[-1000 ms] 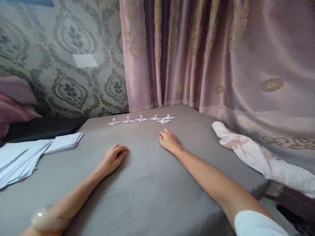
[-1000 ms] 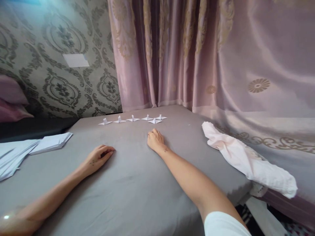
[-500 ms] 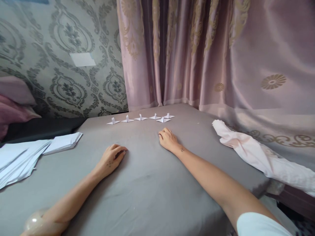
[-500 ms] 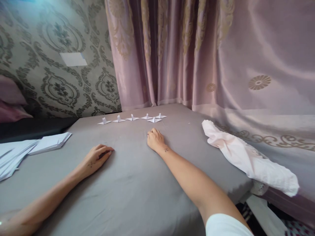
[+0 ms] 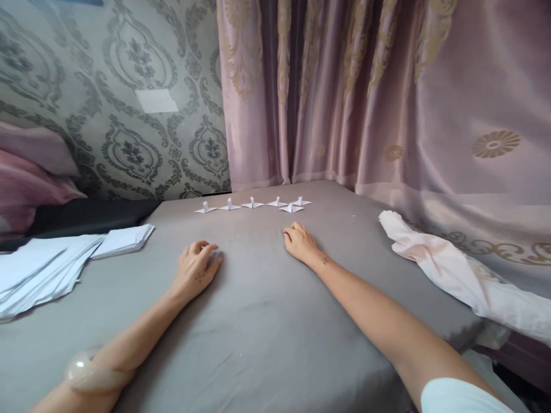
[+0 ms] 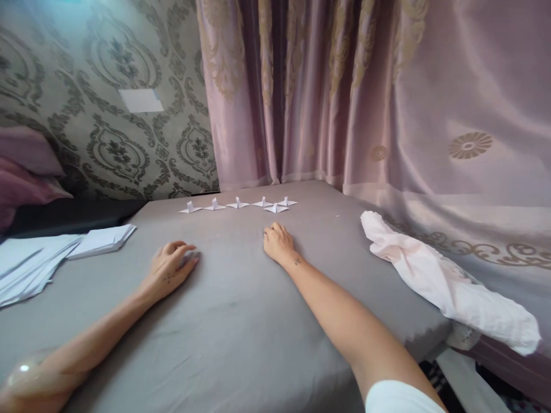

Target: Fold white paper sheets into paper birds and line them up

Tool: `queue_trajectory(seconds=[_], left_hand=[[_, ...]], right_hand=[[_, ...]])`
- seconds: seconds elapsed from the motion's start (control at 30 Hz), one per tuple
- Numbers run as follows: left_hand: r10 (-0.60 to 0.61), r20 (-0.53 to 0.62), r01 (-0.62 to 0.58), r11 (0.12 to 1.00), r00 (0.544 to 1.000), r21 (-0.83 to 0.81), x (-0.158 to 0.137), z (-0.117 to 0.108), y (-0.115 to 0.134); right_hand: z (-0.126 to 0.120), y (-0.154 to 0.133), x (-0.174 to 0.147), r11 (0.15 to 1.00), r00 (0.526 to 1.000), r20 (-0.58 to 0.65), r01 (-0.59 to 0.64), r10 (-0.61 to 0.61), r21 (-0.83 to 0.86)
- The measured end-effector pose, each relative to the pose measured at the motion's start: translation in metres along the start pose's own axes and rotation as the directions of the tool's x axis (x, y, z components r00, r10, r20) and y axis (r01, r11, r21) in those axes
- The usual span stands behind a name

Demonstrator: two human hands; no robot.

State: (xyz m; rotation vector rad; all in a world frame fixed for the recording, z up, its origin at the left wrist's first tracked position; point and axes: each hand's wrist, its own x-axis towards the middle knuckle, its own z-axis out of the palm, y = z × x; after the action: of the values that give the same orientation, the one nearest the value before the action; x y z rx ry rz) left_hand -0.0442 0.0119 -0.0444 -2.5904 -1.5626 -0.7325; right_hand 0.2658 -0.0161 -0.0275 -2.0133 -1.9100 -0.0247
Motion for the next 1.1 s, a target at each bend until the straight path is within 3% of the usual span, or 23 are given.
queue_trajectory(seconds=[0.07,0.13,0.23,0.3,0.43,0.57,0.7,0.9,1.0,1.1], left_hand=[[-0.118,-0.081,0.125,0.988,0.990,0.089,0.004,-0.003,-0.009],[-0.249,-0.142,0.262,0.962,0.958,0.077,0.011,-0.012,-0.025],[-0.485,-0.256,0.485,0.872,0.836,-0.069,0.019,-0.036,-0.063],[-0.584,-0.284,0.573,0.809,0.761,-0.129,0.018,-0.060,-0.095],[-0.646,-0.347,0.670,0.740,0.680,-0.064,0.001,-0.113,-0.151],[-0.663,-0.341,0.696,0.717,0.666,-0.034,-0.013,-0.144,-0.178],[-0.673,-0.279,0.693,0.720,0.685,-0.039,-0.008,-0.143,-0.188],[-0.689,-0.111,0.691,0.722,0.716,-0.028,0.022,-0.112,-0.191],[-0.719,-0.049,0.720,0.694,0.693,0.003,0.041,-0.098,-0.193],[-0.771,0.000,0.769,0.637,0.637,0.052,0.057,-0.085,-0.196]], right_hand=[[0.000,0.001,0.001,1.000,1.000,0.005,0.009,-0.009,-0.001],[0.001,0.003,0.002,1.000,1.000,0.006,0.022,-0.022,0.001],[0.002,0.006,0.004,0.999,0.999,-0.004,0.033,-0.033,0.001],[0.006,0.009,0.008,0.999,0.998,-0.036,0.042,-0.042,-0.002],[0.017,0.015,0.018,0.993,0.989,-0.096,0.117,-0.116,0.000],[0.024,0.018,0.022,0.994,0.989,-0.108,0.104,-0.106,-0.027],[0.023,0.021,0.022,0.993,0.991,-0.074,0.109,-0.111,-0.043],[0.026,0.029,0.025,0.992,0.990,-0.070,0.120,-0.123,-0.040],[0.025,0.030,0.026,0.990,0.989,-0.058,0.135,-0.137,-0.031],[0.023,0.028,0.026,0.994,0.993,-0.034,0.112,-0.112,-0.020]])
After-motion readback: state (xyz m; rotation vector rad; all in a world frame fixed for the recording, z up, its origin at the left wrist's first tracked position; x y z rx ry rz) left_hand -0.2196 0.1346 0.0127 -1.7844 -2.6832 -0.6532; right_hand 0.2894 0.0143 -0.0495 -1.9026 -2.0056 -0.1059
